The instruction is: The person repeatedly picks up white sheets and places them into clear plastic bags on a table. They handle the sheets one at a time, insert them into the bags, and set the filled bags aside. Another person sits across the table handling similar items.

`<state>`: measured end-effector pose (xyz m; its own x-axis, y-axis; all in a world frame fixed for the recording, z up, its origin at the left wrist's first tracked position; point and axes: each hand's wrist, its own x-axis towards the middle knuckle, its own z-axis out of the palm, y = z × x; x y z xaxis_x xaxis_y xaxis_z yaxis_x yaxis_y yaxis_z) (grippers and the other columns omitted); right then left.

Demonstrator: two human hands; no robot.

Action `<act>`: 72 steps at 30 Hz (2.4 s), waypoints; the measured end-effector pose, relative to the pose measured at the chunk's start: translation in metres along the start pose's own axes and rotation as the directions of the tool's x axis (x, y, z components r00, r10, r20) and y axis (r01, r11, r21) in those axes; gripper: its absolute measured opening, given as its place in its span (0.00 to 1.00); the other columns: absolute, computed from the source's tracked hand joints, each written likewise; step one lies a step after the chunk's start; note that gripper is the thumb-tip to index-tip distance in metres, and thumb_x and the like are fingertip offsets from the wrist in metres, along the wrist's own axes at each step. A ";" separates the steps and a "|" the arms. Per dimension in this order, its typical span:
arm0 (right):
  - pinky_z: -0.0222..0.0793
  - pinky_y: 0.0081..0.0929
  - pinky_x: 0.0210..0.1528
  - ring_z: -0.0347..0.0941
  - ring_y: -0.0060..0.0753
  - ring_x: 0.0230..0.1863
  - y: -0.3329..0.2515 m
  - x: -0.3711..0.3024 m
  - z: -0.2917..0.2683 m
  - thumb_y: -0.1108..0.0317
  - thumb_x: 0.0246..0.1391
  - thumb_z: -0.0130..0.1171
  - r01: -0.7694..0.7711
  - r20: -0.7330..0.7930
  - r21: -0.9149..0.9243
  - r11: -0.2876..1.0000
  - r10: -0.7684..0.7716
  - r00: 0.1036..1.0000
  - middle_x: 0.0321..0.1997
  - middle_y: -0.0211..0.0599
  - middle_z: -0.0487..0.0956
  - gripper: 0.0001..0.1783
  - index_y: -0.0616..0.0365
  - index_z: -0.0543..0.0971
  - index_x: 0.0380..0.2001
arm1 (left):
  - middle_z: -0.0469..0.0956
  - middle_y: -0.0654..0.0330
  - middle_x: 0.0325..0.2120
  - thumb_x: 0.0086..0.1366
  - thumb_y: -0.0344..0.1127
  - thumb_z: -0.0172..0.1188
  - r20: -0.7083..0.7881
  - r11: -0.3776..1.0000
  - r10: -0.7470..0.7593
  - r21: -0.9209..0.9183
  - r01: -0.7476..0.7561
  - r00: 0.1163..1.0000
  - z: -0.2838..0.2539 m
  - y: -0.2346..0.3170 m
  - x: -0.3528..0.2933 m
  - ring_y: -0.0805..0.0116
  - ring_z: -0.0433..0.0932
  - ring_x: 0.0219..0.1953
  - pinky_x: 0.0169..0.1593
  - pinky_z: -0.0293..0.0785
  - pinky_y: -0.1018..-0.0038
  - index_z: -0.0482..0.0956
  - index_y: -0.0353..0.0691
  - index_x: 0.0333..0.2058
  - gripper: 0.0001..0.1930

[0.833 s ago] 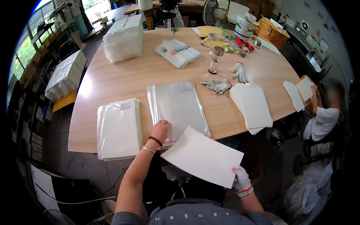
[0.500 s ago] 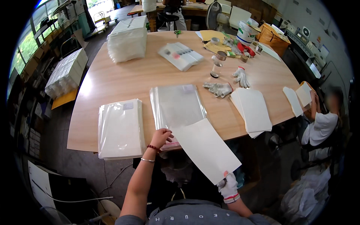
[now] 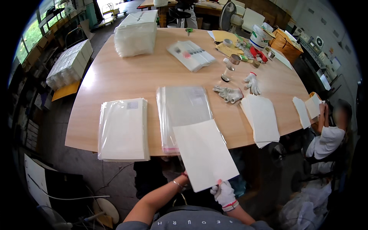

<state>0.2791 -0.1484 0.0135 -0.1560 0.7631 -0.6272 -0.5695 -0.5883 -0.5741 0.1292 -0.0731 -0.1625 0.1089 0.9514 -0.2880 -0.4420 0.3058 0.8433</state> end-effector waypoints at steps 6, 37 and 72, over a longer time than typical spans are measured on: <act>0.74 0.44 0.40 0.75 0.41 0.35 0.023 0.115 0.019 0.68 0.58 0.45 -0.020 0.071 0.191 0.981 0.007 0.997 0.32 0.39 0.74 0.08 0.58 0.68 0.39 | 0.75 0.60 0.40 0.63 0.34 0.52 -0.066 0.991 -0.110 -0.080 0.104 0.992 -0.003 -0.002 -0.033 0.72 0.74 0.39 0.41 0.72 0.76 0.74 0.36 0.43 0.12; 0.69 0.30 0.35 0.72 0.36 0.34 -0.166 0.098 -0.049 0.63 0.51 0.50 0.834 -0.251 -0.296 0.466 -0.880 0.403 0.29 0.36 0.74 0.09 0.58 0.73 0.27 | 0.79 0.54 0.38 0.65 0.41 0.40 -0.345 0.983 -0.158 0.033 0.180 0.925 -0.059 0.090 -0.085 0.66 0.78 0.39 0.41 0.70 0.75 0.78 0.32 0.39 0.20; 0.65 0.16 0.20 0.66 0.14 0.16 -0.069 0.129 -0.005 0.65 0.54 0.53 0.225 0.121 -0.715 0.662 -0.199 0.972 0.18 0.27 0.71 0.10 0.59 0.73 0.23 | 0.76 0.64 0.27 0.62 0.42 0.54 -0.427 0.992 -0.113 0.003 0.127 0.897 -0.055 0.121 -0.076 0.74 0.77 0.23 0.23 0.68 0.81 0.72 0.36 0.40 0.15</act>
<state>0.3023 -0.0106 -0.0306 -0.1359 0.8917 -0.4318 0.1649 -0.4094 -0.8973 0.0182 -0.1106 -0.0640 -0.2324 0.8039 -0.5476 -0.4215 0.4241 0.8015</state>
